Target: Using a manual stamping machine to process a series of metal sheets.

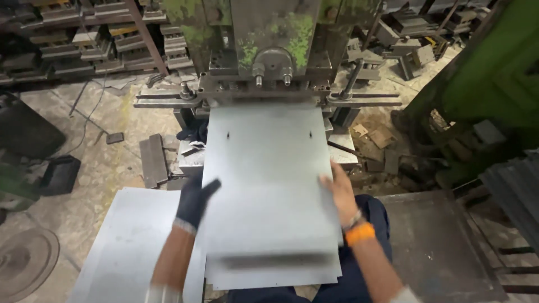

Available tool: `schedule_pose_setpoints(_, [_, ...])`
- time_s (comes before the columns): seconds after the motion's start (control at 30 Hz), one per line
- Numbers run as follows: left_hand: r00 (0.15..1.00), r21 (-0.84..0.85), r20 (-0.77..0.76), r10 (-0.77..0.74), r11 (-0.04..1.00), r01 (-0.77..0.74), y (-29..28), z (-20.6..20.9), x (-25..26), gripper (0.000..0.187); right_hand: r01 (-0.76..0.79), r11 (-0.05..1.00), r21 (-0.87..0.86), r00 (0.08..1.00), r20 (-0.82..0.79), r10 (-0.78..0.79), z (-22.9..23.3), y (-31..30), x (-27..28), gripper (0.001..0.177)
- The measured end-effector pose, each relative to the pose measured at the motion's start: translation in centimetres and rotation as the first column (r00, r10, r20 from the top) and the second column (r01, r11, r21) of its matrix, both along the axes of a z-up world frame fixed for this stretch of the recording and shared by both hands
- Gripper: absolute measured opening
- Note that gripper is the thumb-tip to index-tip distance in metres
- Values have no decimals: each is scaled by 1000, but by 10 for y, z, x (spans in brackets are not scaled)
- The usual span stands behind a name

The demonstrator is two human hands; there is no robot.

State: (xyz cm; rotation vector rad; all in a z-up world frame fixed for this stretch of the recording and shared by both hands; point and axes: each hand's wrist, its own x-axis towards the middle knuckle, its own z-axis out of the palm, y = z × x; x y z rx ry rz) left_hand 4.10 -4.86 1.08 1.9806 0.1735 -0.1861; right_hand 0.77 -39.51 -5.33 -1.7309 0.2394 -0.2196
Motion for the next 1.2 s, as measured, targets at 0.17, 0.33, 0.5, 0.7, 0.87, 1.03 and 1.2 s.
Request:
schedule_pose_setpoints(0.17, [946,-355,-251,204,890,-286,14,-31,-70,70,71,901,428,991,-135,-14,-24,11,-75,61])
schedule_pose_setpoints(0.33, [947,-328,-239,214,900,-286,6,-21,-71,64,47,899,435,989,-146,19,-35,9,-70,59])
schedule_pose_setpoints(0.5, [764,187,580,283,867,-463,25,-80,-26,30,372,735,-567,927,268,-263,-14,-3,-51,18])
schedule_pose_setpoints(0.7, [818,282,484,311,829,-482,53,-127,-3,23,65,926,-372,981,191,8,-20,62,-15,28])
schedule_pose_setpoints(0.87, [793,321,554,255,813,-485,72,-138,-20,24,-354,748,-562,875,83,477,7,204,-5,22])
schedule_pose_setpoints(1.03, [761,610,647,39,573,-548,132,-169,-27,46,-531,479,-699,664,8,748,3,283,-4,21])
schedule_pose_setpoints(1.2, [759,891,201,619,206,-404,261,-242,-43,108,-647,497,-578,664,-108,739,-13,287,-9,27])
